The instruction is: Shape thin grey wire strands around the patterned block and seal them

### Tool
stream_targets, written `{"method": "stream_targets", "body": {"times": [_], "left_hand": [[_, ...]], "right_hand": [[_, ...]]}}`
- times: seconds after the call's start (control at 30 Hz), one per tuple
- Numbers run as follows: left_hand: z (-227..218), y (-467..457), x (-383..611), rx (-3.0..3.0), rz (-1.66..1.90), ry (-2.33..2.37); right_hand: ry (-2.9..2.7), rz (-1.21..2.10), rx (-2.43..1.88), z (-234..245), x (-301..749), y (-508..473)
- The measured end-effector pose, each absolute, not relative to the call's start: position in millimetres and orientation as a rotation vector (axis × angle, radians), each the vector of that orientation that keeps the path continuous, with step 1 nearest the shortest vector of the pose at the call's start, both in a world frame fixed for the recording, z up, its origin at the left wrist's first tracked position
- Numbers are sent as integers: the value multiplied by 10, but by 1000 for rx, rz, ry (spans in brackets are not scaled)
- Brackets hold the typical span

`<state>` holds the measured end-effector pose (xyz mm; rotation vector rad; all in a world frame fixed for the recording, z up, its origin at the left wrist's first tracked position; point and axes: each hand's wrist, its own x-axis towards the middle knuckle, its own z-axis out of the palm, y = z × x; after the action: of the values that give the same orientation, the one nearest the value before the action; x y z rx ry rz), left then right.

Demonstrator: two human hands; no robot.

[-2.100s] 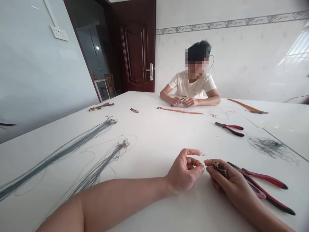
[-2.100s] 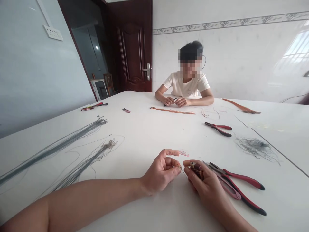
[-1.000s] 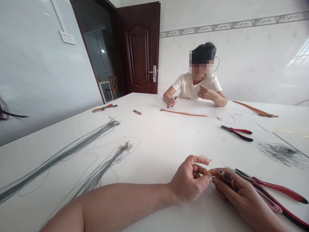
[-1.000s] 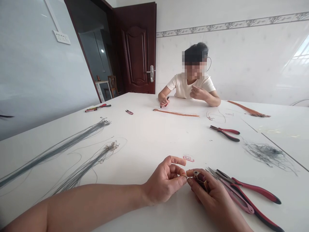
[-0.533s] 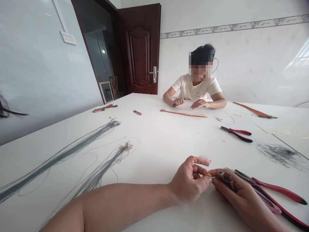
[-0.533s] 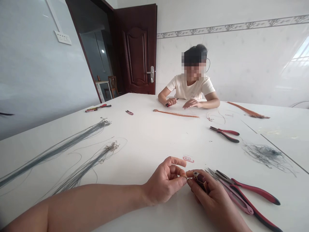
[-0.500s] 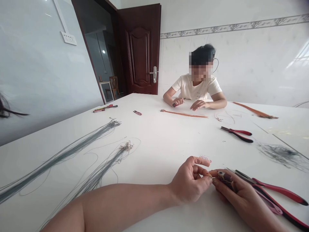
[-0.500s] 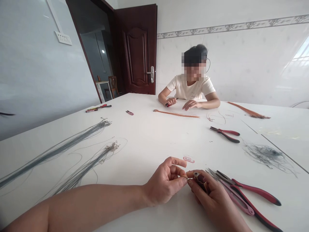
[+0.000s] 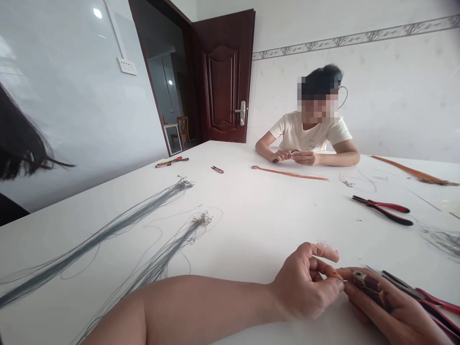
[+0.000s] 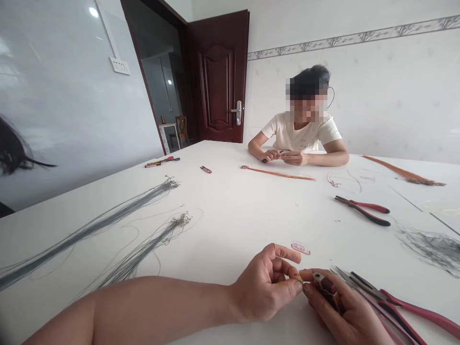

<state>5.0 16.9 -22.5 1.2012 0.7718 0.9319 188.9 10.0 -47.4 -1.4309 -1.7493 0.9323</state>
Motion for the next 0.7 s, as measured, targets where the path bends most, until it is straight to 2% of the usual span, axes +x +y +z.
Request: {"method": "stream_targets", "body": {"times": [0.7], "left_hand": [[-250, 179, 46, 1206, 928, 764]], "right_hand": [[-1759, 834, -1448, -551, 1890, 78]]}}
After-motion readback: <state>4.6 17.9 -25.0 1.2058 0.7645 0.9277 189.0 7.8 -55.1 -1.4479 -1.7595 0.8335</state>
